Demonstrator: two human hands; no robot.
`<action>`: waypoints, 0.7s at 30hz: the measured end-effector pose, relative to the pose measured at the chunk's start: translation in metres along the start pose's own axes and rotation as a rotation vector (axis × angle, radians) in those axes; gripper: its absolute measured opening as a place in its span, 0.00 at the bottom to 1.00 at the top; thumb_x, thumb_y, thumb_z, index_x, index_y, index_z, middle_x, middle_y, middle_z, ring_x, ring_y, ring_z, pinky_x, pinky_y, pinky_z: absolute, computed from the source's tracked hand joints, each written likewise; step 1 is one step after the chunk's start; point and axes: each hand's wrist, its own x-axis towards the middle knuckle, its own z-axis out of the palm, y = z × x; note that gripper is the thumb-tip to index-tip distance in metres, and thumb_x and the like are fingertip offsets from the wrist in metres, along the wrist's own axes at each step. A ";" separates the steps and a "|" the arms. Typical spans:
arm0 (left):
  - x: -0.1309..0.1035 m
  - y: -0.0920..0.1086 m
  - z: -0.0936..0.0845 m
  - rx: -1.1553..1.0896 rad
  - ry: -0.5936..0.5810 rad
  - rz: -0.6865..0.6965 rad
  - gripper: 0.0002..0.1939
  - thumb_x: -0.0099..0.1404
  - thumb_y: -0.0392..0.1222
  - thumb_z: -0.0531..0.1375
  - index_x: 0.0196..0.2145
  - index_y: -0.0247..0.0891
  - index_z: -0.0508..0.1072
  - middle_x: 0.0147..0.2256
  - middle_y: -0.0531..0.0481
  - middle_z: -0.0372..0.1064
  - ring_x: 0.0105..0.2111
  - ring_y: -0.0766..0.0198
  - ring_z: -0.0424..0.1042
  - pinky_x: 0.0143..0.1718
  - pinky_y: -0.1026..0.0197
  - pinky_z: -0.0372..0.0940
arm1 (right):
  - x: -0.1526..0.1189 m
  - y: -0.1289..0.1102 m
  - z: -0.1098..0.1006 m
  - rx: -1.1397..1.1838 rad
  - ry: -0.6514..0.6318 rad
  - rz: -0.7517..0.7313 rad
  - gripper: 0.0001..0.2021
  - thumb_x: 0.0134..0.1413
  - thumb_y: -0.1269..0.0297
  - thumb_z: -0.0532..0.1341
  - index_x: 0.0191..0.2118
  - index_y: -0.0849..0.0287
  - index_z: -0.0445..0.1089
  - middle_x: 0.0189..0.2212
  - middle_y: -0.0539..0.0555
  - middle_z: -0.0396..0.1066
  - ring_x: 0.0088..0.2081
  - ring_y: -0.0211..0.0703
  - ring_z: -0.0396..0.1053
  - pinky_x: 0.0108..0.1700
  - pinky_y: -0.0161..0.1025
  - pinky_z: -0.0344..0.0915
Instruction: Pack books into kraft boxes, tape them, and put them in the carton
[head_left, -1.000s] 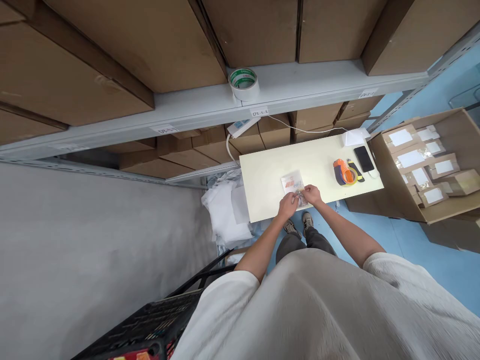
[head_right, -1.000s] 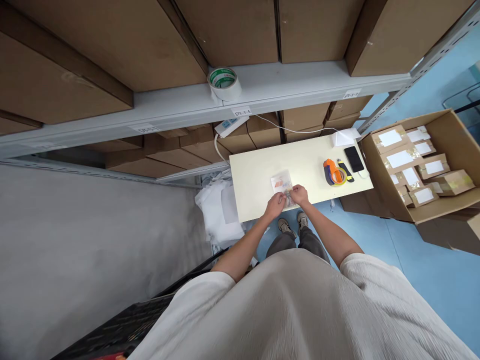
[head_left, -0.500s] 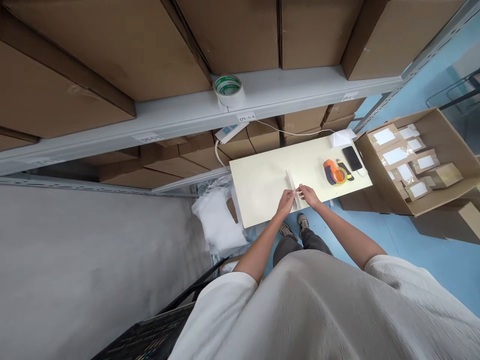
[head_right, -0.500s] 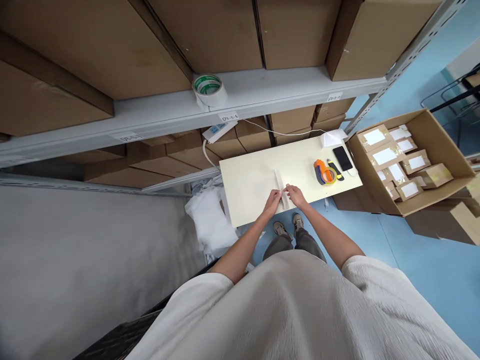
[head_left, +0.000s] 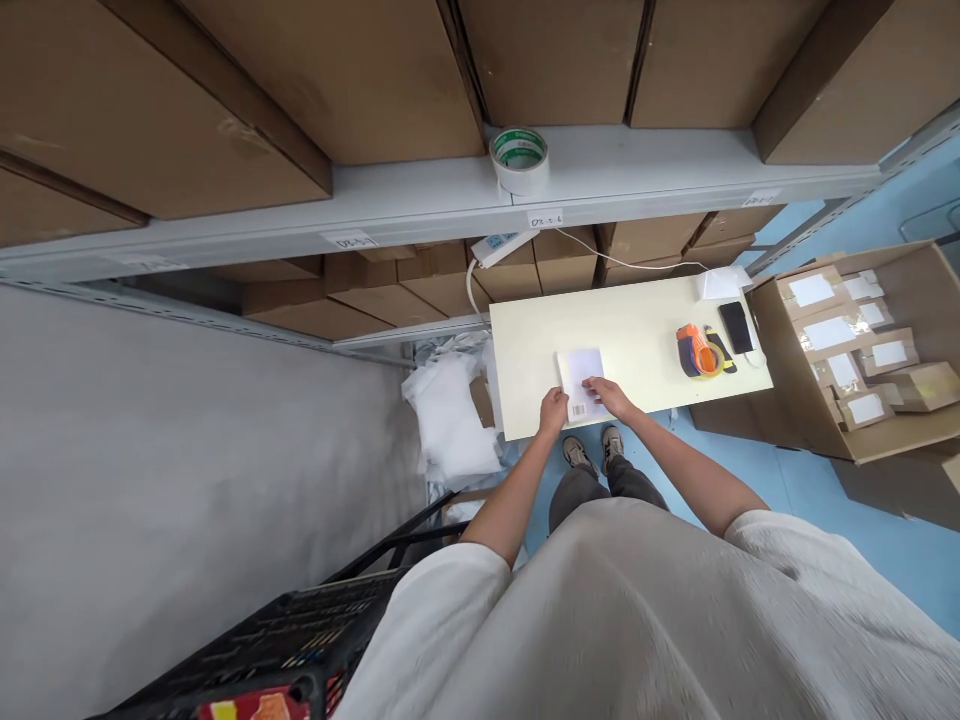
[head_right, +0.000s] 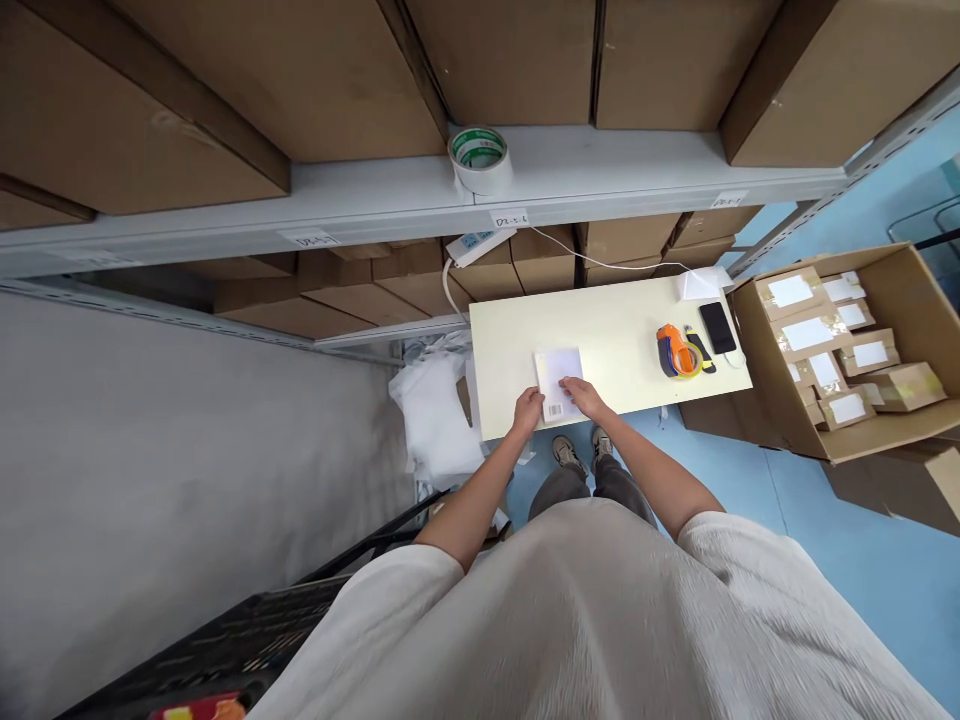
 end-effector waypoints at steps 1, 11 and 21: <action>0.003 -0.002 -0.001 -0.006 0.019 -0.032 0.16 0.66 0.36 0.57 0.49 0.40 0.77 0.39 0.48 0.81 0.42 0.57 0.80 0.46 0.58 0.74 | 0.002 0.002 0.004 -0.020 -0.005 0.000 0.23 0.66 0.40 0.60 0.46 0.54 0.81 0.51 0.57 0.81 0.50 0.49 0.77 0.51 0.44 0.75; 0.005 -0.014 -0.007 0.175 0.011 0.084 0.20 0.67 0.39 0.59 0.56 0.39 0.77 0.50 0.42 0.80 0.52 0.54 0.78 0.56 0.55 0.71 | 0.009 0.016 -0.013 -0.171 0.167 -0.036 0.16 0.61 0.52 0.61 0.46 0.54 0.80 0.51 0.58 0.82 0.53 0.54 0.77 0.58 0.52 0.74; -0.013 -0.016 0.000 0.247 0.037 0.076 0.26 0.68 0.38 0.59 0.63 0.39 0.71 0.60 0.36 0.73 0.58 0.49 0.76 0.62 0.50 0.69 | 0.021 0.035 -0.021 -0.198 0.335 0.018 0.18 0.52 0.57 0.63 0.48 0.55 0.78 0.47 0.59 0.82 0.52 0.55 0.77 0.59 0.51 0.72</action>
